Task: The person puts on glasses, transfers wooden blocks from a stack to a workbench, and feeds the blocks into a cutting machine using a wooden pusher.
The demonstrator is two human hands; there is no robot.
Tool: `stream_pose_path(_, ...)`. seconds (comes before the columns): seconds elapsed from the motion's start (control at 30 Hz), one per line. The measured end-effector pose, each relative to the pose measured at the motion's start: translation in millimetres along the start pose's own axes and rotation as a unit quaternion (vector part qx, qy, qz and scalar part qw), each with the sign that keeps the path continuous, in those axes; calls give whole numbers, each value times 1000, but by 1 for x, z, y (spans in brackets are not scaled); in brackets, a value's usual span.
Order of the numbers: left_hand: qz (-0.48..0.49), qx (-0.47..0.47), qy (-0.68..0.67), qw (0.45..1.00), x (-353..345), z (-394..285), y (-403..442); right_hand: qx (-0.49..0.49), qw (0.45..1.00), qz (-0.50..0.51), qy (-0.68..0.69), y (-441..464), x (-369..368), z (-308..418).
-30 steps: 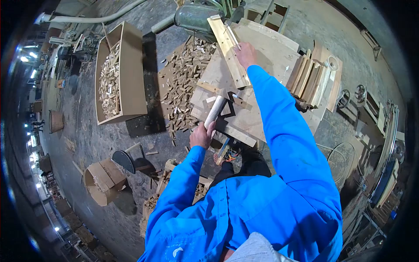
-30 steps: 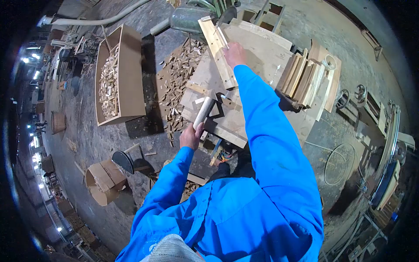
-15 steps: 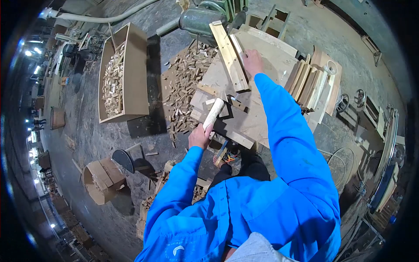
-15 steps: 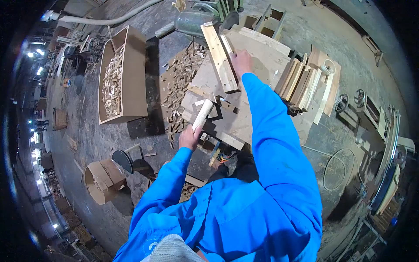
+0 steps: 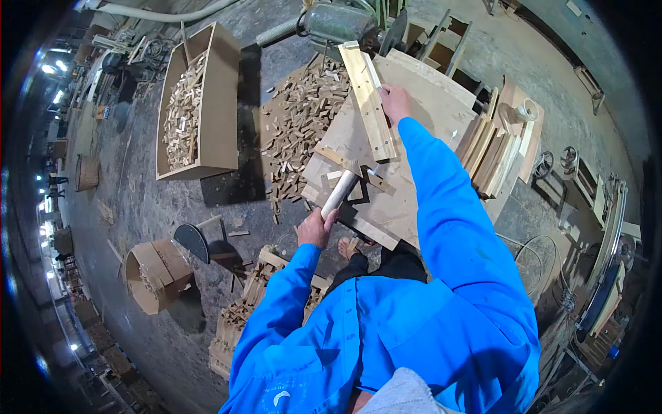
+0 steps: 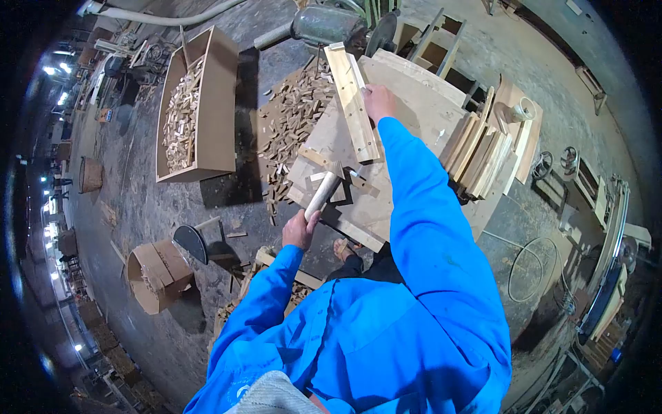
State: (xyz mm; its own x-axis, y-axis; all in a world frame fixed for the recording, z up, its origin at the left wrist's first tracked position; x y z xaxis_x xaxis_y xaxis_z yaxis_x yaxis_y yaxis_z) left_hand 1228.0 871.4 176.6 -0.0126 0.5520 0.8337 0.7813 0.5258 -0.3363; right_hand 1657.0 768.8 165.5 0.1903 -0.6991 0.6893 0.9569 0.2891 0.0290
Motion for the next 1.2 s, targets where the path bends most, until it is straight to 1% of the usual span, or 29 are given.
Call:
stream_pose_path(0.1,-1,0,-3,1000,5,1,-4,0,1000,8,11,7,-5,1)
stream_pose_path(0.17,12,9,3,1000,7,0,-5,26,1000,0,-1,9,-4,5)
stream_pose_path(0.27,18,11,4,1000,4,0,-2,42,999,-16,-4,16,-7,2)
stream_pose_path(0.37,12,9,16,1000,6,-5,-1,14,1000,8,0,16,1,6)
stream_pose_path(0.47,1,2,6,1000,3,-7,2,8,1000,-2,-2,18,4,6)
stream_pose_path(0.6,12,13,15,1000,1,-22,16,29,999,-13,-5,38,8,-2)
stream_pose_path(0.7,2,5,20,1000,-3,-32,30,19,1000,-9,-4,56,14,-7)
stream_pose_path(0.77,-1,1,18,1000,-3,-42,39,-10,1000,15,-9,67,17,-11)
stream_pose_path(0.8,-1,1,19,1000,-4,-44,43,-10,1000,16,-8,72,16,-15)
stream_pose_path(0.87,-8,-4,25,1000,-7,-58,57,21,999,-14,-44,93,21,-23)
stream_pose_path(1.0,3,12,19,1000,-4,-84,78,9,1000,-9,-14,123,21,-37)
stream_pose_path(1.07,22,29,19,999,-4,-87,77,8,1000,-25,-13,125,24,-38)
stream_pose_path(1.17,7,14,15,1000,-8,-87,82,22,999,-29,4,135,21,-47)
stream_pose_path(1.2,0,11,-9,1000,-12,-83,83,24,999,-32,7,136,29,-41)
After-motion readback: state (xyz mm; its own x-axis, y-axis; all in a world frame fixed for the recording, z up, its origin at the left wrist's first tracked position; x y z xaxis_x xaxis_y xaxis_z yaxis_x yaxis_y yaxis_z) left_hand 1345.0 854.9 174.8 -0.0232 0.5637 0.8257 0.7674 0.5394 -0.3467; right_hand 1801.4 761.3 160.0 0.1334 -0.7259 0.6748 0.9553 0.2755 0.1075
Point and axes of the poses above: each hand's wrist, its own y-axis towards the middle knuckle, its own x-axis out of the back of the hand, z = x × y, the point moved 4 cm from there along y, towards the middle knuckle, and after that the axes turned 1 degree about x, right-handed, at the moved point
